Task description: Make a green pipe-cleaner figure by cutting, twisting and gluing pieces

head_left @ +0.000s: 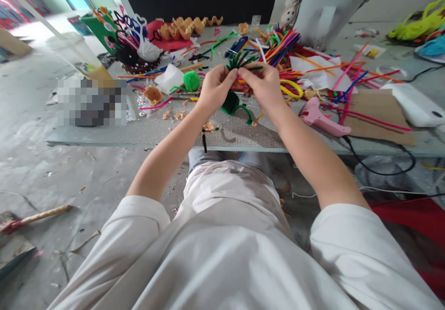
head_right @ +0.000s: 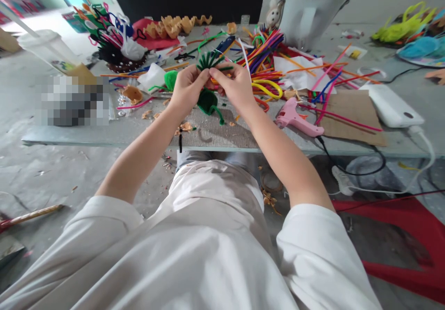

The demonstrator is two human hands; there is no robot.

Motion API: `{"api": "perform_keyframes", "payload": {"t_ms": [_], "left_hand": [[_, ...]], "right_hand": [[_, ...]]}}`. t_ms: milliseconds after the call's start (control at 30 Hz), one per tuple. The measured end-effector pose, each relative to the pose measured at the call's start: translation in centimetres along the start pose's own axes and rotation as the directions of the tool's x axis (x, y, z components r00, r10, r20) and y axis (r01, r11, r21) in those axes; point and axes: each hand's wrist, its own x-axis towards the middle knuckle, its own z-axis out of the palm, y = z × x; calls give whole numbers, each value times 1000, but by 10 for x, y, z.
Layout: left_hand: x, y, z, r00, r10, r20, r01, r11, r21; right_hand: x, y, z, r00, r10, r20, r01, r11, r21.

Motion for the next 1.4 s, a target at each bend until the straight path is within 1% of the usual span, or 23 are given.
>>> {"api": "perform_keyframes", "payload": {"t_ms": [133, 267, 433, 500, 567, 667, 733, 867, 967, 1033, 1133, 1300, 1400], "left_hand": [[0, 2, 0, 1000, -21, 2, 21, 1000, -10], [-2, 6, -1, 998, -39, 52, 40, 999, -15], [-3, 9, -4, 993, -29, 115, 27, 1000, 16], [-3, 8, -5, 992, -23, 124, 19, 999, 33], [-2, 8, -5, 993, -20, 115, 15, 999, 42], [-2, 8, -3, 996, -20, 91, 15, 998, 55], [-2, 8, -1, 997, -29, 75, 22, 996, 84], [-4, 10, 1, 999, -25, 37, 19, 986, 167], [-5, 10, 1, 999, -29, 23, 24, 978, 205], [-5, 10, 1, 999, -36, 21, 31, 979, 202], [-4, 10, 2, 999, -37, 24, 32, 981, 190], [-5, 12, 1, 998, -50, 24, 45, 982, 181], [-6, 15, 0, 998, -60, 17, 56, 982, 178]], "right_hand": [[1, -1, -2, 1000, -19, 0, 19, 1000, 6], [3, 0, -10, 999, -46, 12, 47, 998, -44], [3, 2, -15, 999, -15, 49, 18, 998, -65], [3, 2, -15, 998, -11, 65, 16, 997, -76], [2, 0, -15, 998, -46, 50, 51, 994, -96], [1, -6, -15, 988, -152, -6, 149, 976, -161], [0, -12, -16, 982, -188, -25, 179, 961, -213], [-3, -21, -17, 990, -128, -65, 106, 958, -265], [-2, -22, -19, 995, -80, -58, 62, 964, -257], [0, -20, -19, 992, -100, -82, 75, 961, -265], [4, -16, -20, 977, -165, -137, 114, 940, -321], [5, -13, -22, 965, -223, -139, 153, 907, -392], [4, -14, -24, 947, -274, -169, 191, 901, -388]]}}
